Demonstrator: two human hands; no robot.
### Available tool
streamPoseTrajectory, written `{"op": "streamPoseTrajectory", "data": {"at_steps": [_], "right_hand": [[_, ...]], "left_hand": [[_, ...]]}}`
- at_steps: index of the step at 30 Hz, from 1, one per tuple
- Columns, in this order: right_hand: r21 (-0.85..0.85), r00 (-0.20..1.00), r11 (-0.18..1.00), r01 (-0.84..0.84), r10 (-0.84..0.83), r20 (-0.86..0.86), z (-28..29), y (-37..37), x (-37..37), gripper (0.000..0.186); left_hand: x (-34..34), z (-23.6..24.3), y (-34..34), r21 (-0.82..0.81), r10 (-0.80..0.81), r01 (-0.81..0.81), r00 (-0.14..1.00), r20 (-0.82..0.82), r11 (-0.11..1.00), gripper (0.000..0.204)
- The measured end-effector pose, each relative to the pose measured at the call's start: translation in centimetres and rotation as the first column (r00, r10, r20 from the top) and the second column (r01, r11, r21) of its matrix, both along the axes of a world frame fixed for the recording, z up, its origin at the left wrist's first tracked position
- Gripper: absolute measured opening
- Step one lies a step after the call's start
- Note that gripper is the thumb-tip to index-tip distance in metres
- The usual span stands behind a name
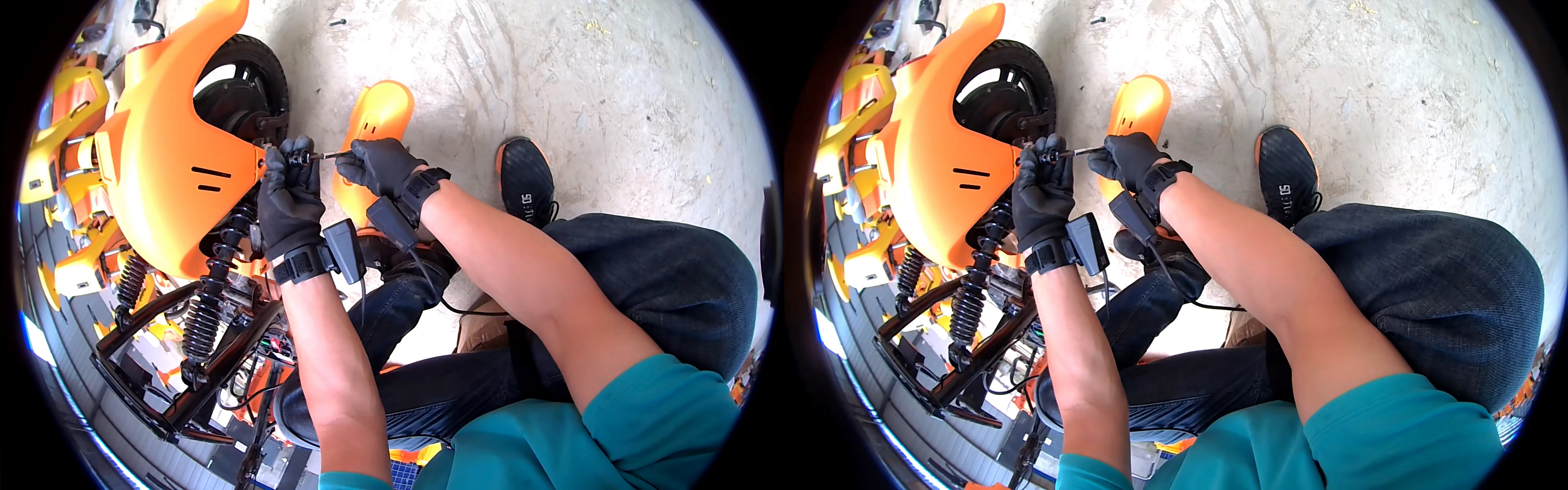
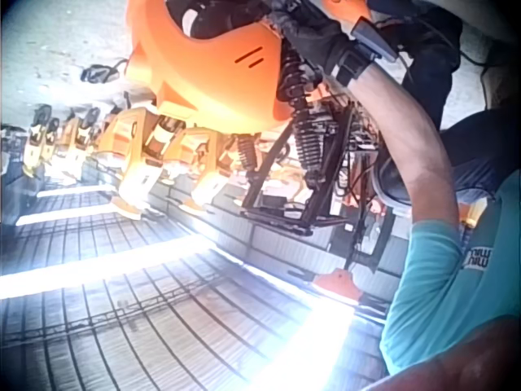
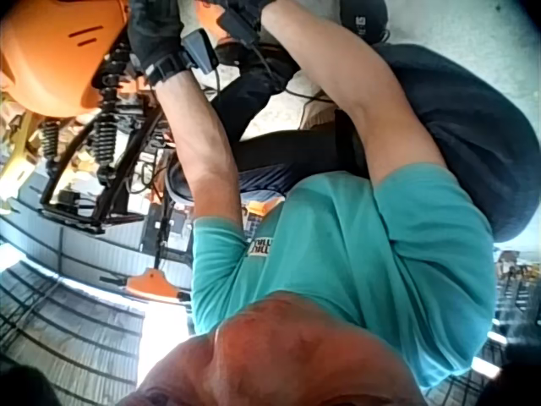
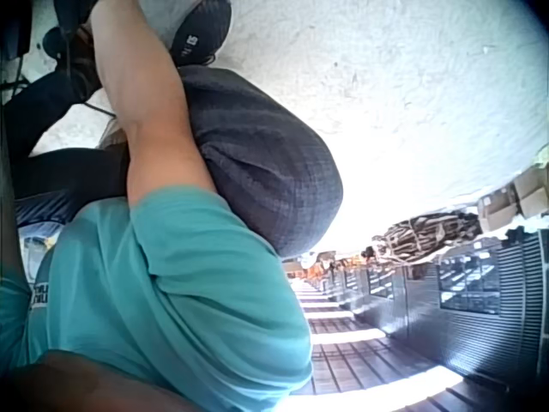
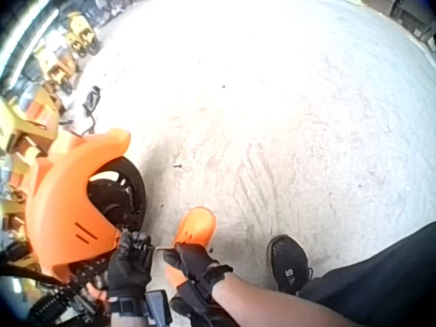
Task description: The person uses a screwdriver to fasten screws into an orange plastic fender on a motorcycle frame, then adjusts wiring and continues to secure the component by hand.
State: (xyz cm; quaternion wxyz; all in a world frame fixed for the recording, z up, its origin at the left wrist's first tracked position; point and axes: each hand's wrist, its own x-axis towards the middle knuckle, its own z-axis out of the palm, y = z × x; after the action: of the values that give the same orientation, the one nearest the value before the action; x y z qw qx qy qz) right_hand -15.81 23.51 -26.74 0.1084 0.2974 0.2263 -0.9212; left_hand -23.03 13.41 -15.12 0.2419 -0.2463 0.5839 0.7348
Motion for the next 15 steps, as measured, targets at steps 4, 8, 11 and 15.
{"op": "streamPoseTrajectory", "data": {"at_steps": [4, 8, 11, 15], "right_hand": [[-0.243, 0.964, 0.947, 0.211, -0.161, 0.211, 1.2, 1.0, -1.2, 0.017], [-0.096, 0.980, 0.978, 0.187, -0.179, 0.088, 1.7, 2.9, -2.8, 0.019], [0.092, 0.979, 0.975, 0.203, -0.203, -0.004, 3.4, 4.7, -4.0, 0.025], [0.326, 0.949, 0.904, 0.278, -0.207, -0.237, 5.8, 6.2, -4.9, 0.025]], "left_hand": [[0.0, 0.3, 0.1, 0.007, -0.015, 0.016, 1.000, -0.003, 1.000, 0.025], [-0.1, 0.2, -0.3, 0.030, -0.017, 0.017, 1.000, -0.016, 0.999, 0.024], [0.0, 0.2, -0.4, 0.013, -0.005, 0.005, 1.000, 0.005, 1.000, 0.026], [0.1, 0.0, -0.9, 0.000, -0.006, 0.006, 1.000, -0.006, 1.000, 0.025]]}}
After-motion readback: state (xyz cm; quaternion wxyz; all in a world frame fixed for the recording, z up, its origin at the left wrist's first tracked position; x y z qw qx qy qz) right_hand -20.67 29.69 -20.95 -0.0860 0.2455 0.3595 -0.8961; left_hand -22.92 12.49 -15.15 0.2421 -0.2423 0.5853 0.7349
